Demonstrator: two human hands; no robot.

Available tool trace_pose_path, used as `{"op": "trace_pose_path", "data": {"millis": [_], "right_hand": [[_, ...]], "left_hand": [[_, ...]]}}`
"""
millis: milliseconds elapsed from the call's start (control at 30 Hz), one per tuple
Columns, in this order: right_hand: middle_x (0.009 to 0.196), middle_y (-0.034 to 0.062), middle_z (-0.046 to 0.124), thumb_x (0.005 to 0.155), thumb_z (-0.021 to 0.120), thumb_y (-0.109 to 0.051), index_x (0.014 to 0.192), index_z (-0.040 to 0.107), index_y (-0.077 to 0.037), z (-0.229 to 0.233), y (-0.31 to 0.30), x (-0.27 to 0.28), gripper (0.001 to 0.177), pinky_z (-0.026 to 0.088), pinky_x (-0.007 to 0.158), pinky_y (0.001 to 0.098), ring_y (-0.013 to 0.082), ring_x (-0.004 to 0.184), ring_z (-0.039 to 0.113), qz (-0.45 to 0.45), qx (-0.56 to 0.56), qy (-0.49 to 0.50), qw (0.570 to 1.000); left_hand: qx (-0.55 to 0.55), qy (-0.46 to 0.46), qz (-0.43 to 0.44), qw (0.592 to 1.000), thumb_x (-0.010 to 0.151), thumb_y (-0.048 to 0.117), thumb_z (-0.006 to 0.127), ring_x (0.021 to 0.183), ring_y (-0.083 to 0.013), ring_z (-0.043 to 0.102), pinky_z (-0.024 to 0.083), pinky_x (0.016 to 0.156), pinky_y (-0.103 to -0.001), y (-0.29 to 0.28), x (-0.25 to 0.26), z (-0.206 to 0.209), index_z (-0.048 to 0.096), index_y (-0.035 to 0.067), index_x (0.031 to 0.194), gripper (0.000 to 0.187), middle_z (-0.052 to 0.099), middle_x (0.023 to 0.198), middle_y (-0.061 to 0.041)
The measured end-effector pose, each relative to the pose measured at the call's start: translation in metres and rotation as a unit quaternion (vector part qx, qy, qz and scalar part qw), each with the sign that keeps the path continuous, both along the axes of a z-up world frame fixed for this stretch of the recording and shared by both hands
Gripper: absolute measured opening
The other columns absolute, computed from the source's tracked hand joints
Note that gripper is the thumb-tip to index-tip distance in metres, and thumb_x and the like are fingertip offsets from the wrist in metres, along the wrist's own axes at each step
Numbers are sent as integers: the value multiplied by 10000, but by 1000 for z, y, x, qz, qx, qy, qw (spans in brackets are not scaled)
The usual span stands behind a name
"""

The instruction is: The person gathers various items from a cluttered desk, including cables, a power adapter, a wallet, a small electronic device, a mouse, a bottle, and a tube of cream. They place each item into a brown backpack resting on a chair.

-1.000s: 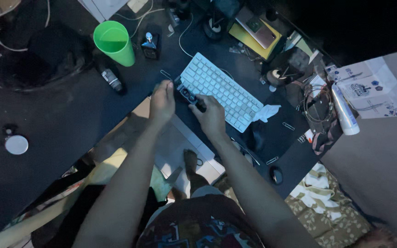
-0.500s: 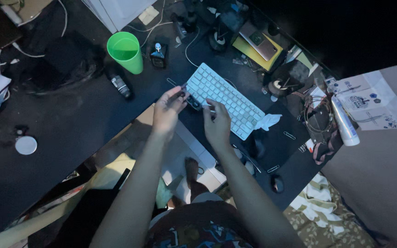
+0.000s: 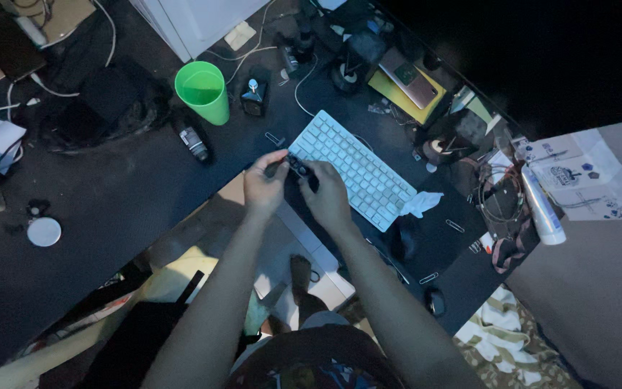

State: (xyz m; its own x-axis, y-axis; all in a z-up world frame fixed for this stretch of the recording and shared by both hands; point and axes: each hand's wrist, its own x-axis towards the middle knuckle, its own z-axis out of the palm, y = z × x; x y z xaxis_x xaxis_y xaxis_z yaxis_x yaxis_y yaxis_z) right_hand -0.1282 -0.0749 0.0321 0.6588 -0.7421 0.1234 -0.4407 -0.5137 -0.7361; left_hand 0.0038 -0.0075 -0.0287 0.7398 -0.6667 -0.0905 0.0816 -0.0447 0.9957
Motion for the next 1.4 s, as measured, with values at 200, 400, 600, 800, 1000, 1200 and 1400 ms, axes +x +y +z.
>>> {"op": "trace_pose_path", "data": {"millis": [200, 400, 600, 800, 1000, 1200, 1400], "right_hand": [[1223, 169, 662, 859, 728, -64, 1229, 673, -38, 1, 3, -2, 374, 516, 980, 400, 342, 1147, 648, -9, 6, -16, 1000], [1197, 165, 653, 875, 733, -95, 1224, 663, -41, 6, 2, 0, 360, 508, 956, 404, 329, 1121, 656, -13, 37, 22, 999], [1212, 156, 674, 892, 727, -91, 1210, 682, -30, 9, 3, -3, 327, 538, 964, 406, 328, 1113, 673, -5, 18, 18, 1000], [1194, 172, 643, 873, 726, -77, 1197, 650, -5, 6, -2, -1, 340, 547, 892, 376, 307, 1078, 676, 7, 49, 64, 997], [1173, 179, 680, 870, 755, -65, 1187, 673, 1, 1, -2, -4, 334, 545, 920, 406, 343, 1079, 685, 15, -18, 4, 1000], [1233, 156, 649, 896, 726, -92, 1218, 644, -20, 2, -4, -4, 340, 574, 887, 368, 288, 1079, 697, 9, 50, 46, 998], [1221, 149, 665, 885, 737, -103, 1239, 660, -36, 9, -1, -3, 368, 548, 945, 386, 297, 1120, 677, 3, 27, 43, 999]], "left_hand": [[25, -153, 14, 988, 905, 2, 719, 980, -209, 702, 560, 864, -299, -2, -13, 25, 710, 17, 1175, 271, 668, 1128, -116], [26, -367, -22, 930, 935, -93, 614, 1090, -300, 673, 541, 939, -358, 10, -21, 47, 696, 0, 1253, 342, 636, 1207, -155], [72, -412, -89, 904, 855, -106, 609, 1168, -319, 597, 495, 1000, -394, 10, -19, 54, 705, 2, 1204, 377, 642, 1247, -139], [36, -409, -125, 903, 849, -108, 602, 1160, -308, 640, 525, 993, -371, 12, -12, 57, 696, -14, 1192, 367, 642, 1245, -125], [57, -420, -146, 894, 897, -75, 628, 1100, -296, 692, 570, 924, -356, 8, -4, 56, 690, 11, 1175, 297, 628, 1309, -113], [61, -425, -139, 892, 862, 8, 695, 1063, -308, 678, 568, 923, -417, 11, -7, 56, 705, 20, 1112, 250, 664, 1263, -116], [46, -475, -96, 874, 967, 42, 690, 1120, -306, 678, 565, 944, -403, 4, -5, 46, 701, 31, 1111, 146, 695, 1207, -139]]}}
